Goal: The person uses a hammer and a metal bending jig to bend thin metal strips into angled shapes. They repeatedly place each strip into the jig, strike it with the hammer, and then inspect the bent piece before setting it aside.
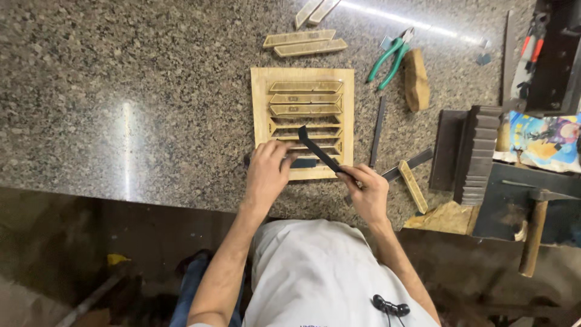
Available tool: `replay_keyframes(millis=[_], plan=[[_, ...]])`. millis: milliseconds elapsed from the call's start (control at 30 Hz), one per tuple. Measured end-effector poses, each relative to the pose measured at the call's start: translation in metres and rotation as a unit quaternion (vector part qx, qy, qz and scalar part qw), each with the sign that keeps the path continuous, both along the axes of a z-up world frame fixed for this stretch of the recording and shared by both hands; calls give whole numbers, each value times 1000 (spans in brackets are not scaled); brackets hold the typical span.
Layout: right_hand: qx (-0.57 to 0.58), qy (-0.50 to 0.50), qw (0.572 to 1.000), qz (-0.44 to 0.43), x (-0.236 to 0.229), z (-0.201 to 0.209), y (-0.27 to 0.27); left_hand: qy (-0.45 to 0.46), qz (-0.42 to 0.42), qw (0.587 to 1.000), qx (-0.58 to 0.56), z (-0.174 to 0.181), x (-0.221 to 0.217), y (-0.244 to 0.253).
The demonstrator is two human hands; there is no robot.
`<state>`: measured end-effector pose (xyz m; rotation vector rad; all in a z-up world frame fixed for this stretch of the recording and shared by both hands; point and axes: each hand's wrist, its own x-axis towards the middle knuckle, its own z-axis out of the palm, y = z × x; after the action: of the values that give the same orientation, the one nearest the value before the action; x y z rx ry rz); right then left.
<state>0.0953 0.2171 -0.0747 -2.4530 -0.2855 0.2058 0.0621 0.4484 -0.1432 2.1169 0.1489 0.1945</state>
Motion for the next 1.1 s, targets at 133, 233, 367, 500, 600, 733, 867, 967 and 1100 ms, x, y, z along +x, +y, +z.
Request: replay_keyframes(millis=[133, 233, 367, 500, 600, 733, 867, 967, 1100], plan=[[11, 21, 1000, 12, -8, -2, 4, 106, 55, 884, -452, 5, 13, 5], [13, 12, 999, 31, -3, 1, 11, 119, 63, 816, -562, 4, 23, 6], [-8, 19, 999, 43, -4, 6, 18, 141, 58, 741, -654, -5, 20, 10], [-15, 32, 998, 48, -2, 9, 16, 185, 52, 719, -668, -16, 14, 19], [-26, 3, 995, 91, 8, 7, 18, 198, 60, 725, -657, -20, 12, 26], [-48, -23, 992, 117, 23, 2, 22, 205, 79, 714, -664, -23, 11, 31], [-54, -39, 991, 112, 33, -3, 25, 207, 106, 714, -661, -26, 9, 35], [-55, -32, 992, 113, 36, -7, 28, 197, 97, 734, -643, -27, 8, 40], [-44, -10, 991, 124, 35, -9, 28, 203, 98, 739, -634, -29, 3, 39]])
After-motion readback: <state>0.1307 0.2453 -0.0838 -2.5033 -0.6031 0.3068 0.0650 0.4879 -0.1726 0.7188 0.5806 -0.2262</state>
